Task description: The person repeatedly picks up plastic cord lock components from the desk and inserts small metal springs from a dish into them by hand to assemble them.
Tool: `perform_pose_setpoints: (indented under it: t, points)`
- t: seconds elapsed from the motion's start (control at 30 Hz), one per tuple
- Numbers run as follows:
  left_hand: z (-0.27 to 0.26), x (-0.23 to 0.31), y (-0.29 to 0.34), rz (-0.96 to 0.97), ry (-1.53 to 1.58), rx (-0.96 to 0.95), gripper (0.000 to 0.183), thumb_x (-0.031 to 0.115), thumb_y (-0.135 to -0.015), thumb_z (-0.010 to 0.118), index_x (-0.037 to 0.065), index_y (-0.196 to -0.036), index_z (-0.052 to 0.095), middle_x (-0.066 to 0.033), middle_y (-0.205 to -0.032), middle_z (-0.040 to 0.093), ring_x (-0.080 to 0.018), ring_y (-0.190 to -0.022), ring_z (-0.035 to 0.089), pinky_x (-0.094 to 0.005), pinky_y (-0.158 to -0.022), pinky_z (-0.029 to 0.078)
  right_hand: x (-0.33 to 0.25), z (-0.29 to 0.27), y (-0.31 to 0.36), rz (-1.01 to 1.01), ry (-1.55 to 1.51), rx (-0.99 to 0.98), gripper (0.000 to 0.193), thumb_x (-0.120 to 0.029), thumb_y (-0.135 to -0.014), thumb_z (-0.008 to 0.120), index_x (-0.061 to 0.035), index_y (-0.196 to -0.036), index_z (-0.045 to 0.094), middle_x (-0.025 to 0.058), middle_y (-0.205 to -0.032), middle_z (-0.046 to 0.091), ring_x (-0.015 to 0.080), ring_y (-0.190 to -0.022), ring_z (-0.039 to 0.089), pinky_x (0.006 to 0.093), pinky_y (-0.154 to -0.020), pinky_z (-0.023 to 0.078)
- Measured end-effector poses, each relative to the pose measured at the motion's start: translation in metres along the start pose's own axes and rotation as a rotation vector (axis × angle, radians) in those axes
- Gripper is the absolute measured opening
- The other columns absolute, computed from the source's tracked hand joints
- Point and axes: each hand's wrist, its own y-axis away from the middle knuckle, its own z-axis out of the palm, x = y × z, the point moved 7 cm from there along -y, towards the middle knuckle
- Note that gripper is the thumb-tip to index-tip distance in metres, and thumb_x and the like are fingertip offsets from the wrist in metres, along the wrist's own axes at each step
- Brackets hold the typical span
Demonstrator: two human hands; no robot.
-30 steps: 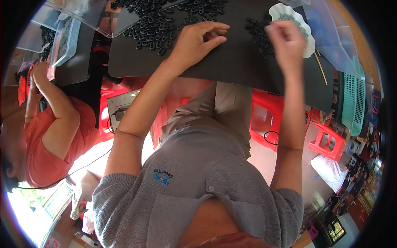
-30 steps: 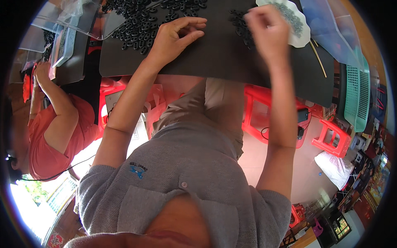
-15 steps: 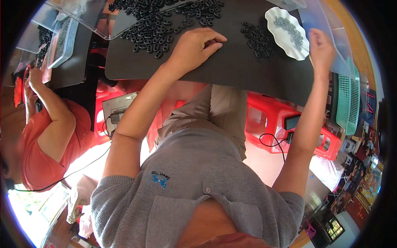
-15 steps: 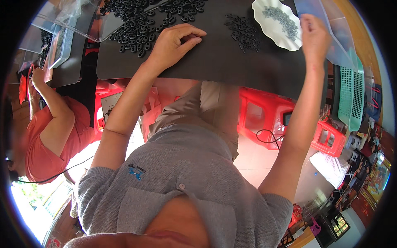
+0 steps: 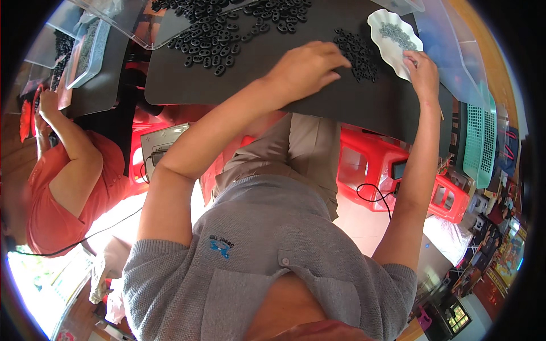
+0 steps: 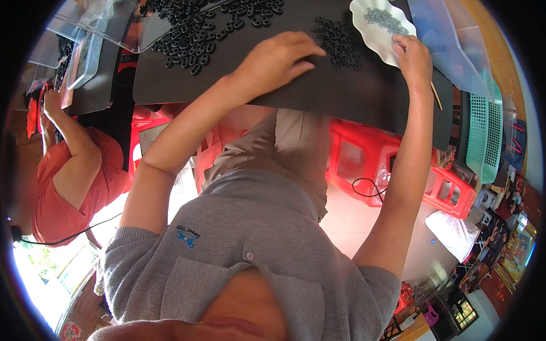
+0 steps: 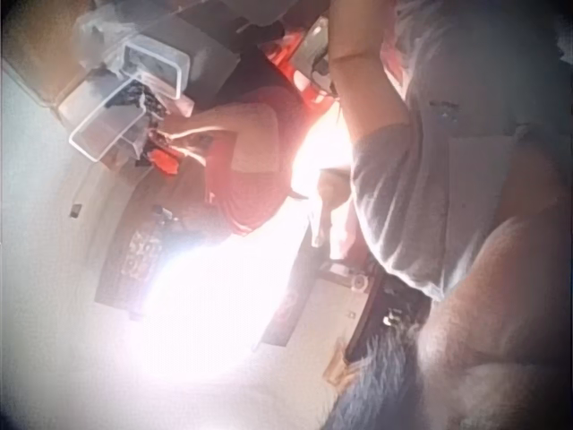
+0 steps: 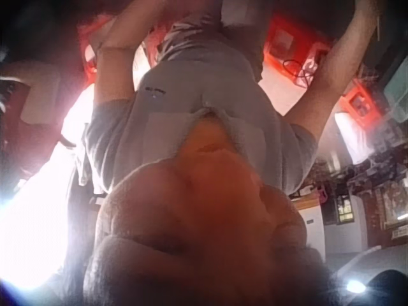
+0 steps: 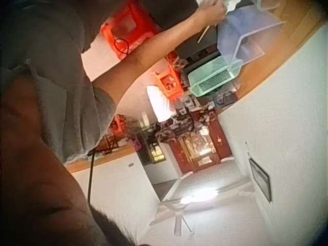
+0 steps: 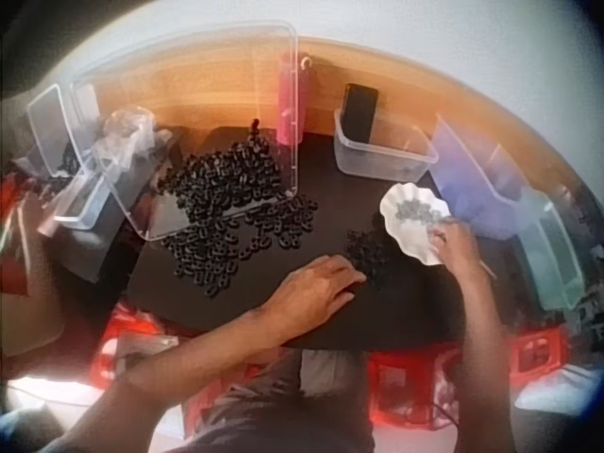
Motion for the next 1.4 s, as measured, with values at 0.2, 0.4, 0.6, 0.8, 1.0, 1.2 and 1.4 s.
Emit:
perform_pose_setpoints:
  t: [0.2,0.4,0.6,0.8,1.0,1.2,1.4]
  points:
    - [0.031,0.009,-0.021,0.094,-0.073,-0.083,0.019,0.015,-0.084,0.069,0.01,-0.103,0.069,-0.0012,-0.106,0.063,-0.0256,-0.101,0.06,-0.0376,-0.086,0.053,0.006,0.007,-0.008,0.054,-0.022,-0.052,0.011,-0.015,-0.087,0.064,-0.0092,-0.095,0.07,0.0087,-0.095,0.068,0.0311,-0.085,0.066,0.0392,-0.074,0.05]
    - [0.015,-0.002,-0.013,0.07,-0.069,-0.076,0.011,0.015,-0.085,0.068,0.009,-0.094,0.067,-0.0036,-0.1,0.06,-0.0249,-0.101,0.059,-0.0382,-0.083,0.053,0.005,0.007,-0.005,-0.019,0.001,-0.056,0.007,-0.013,-0.089,0.061,-0.0064,-0.092,0.061,0.0087,-0.091,0.063,0.0324,-0.084,0.062,0.0414,-0.072,0.048]
    - [0.003,-0.014,-0.006,0.01,-0.047,-0.097,0.014,0.016,-0.085,0.069,0.008,-0.096,0.065,-0.0047,-0.099,0.06,-0.0272,-0.101,0.059,-0.0391,-0.086,0.051,0.002,0.009,-0.012,-0.053,0.063,-0.172,0.007,-0.012,-0.089,0.059,-0.0063,-0.09,0.057,0.0092,-0.091,0.059,0.0328,-0.086,0.06,0.0414,-0.073,0.047]
    - [0.002,-0.022,-0.006,-0.045,0.026,-0.093,0.015,0.016,-0.084,0.07,0.008,-0.095,0.064,-0.0048,-0.098,0.06,-0.0272,-0.1,0.059,-0.0386,-0.086,0.05,0.0,0.006,-0.015,-0.035,-0.004,-0.205,0.008,-0.009,-0.086,0.06,-0.0022,-0.085,0.056,0.0126,-0.084,0.059,0.0306,-0.078,0.059,0.0393,-0.071,0.046]
    - [0.0,-0.019,-0.004,0.006,0.07,-0.079,0.013,0.014,-0.083,0.07,0.006,-0.09,0.062,-0.005,-0.091,0.062,-0.0279,-0.096,0.059,-0.0388,-0.083,0.051,0.003,0.005,-0.011,0.161,-0.078,-0.234,0.008,-0.005,-0.085,0.063,0.0,-0.089,0.058,0.0133,-0.086,0.065,0.0242,-0.071,0.061,0.0336,-0.068,0.048]
    - [-0.009,-0.037,-0.004,-0.204,0.427,-0.037,0.008,0.006,-0.088,0.068,0.004,-0.094,0.063,-0.0028,-0.09,0.068,-0.0145,-0.085,0.067,-0.0282,-0.076,0.052,0.003,-0.004,-0.01,0.1,-0.22,-0.069,0.013,-0.005,-0.086,0.063,-0.0045,-0.099,0.066,0.0079,-0.084,0.067,0.0175,-0.075,0.065,0.0286,-0.074,0.05]
    - [-0.003,-0.07,-0.001,-0.467,1.011,0.078,0.013,0.001,-0.088,0.067,-0.001,-0.1,0.064,-0.0066,-0.091,0.069,-0.0126,-0.086,0.069,-0.0242,-0.076,0.056,0.023,-0.003,-0.008,0.196,-0.369,-0.04,0.014,-0.007,-0.089,0.065,-0.0038,-0.103,0.067,0.0041,-0.091,0.067,0.0098,-0.08,0.062,0.0253,-0.078,0.048]
